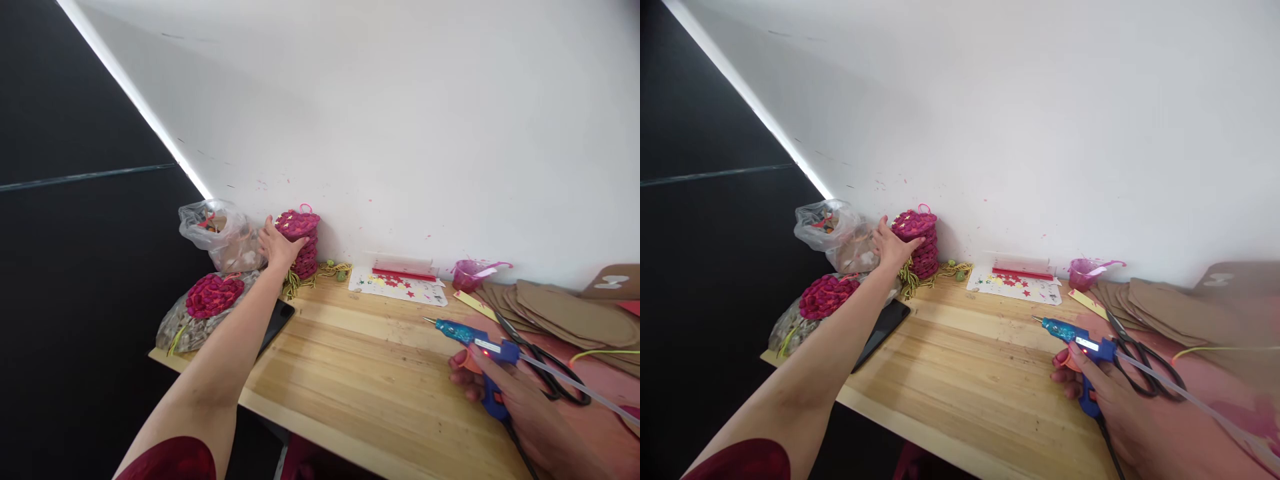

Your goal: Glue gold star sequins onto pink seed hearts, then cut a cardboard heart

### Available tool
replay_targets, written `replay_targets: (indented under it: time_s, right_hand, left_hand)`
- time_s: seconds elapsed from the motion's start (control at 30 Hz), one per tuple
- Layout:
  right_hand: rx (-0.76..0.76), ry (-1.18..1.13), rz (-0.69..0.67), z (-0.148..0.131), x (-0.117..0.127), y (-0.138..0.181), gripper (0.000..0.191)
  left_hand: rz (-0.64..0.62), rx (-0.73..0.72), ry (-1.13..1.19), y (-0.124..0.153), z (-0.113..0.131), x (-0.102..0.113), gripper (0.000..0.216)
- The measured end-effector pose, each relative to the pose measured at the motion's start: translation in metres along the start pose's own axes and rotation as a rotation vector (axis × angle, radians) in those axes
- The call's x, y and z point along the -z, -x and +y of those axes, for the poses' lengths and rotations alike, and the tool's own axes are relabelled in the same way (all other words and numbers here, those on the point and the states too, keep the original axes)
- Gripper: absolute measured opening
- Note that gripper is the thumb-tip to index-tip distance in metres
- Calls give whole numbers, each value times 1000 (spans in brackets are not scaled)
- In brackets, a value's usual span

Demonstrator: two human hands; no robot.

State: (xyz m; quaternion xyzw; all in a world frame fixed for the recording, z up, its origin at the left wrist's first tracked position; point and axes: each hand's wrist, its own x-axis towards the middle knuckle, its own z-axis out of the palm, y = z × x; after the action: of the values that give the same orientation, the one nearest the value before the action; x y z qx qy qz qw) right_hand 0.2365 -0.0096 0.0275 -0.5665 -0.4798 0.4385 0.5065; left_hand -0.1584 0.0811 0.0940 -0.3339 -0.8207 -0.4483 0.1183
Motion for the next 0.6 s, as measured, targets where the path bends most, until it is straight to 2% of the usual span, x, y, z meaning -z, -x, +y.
replay_targets:
  time_s: [0.1, 0.23, 0.6]
  right_hand:
    - [-7, -9, -21, 7, 1, -7, 26]
    - [-14, -17, -32, 8, 1, -10, 29]
    - [12, 38, -76, -24, 3, 16, 33]
  left_hand:
    - [1, -8, 16, -1, -2, 2, 115]
    - [21, -28, 52, -3, -1, 3, 107]
    - [34, -10, 54, -3, 9, -4, 100]
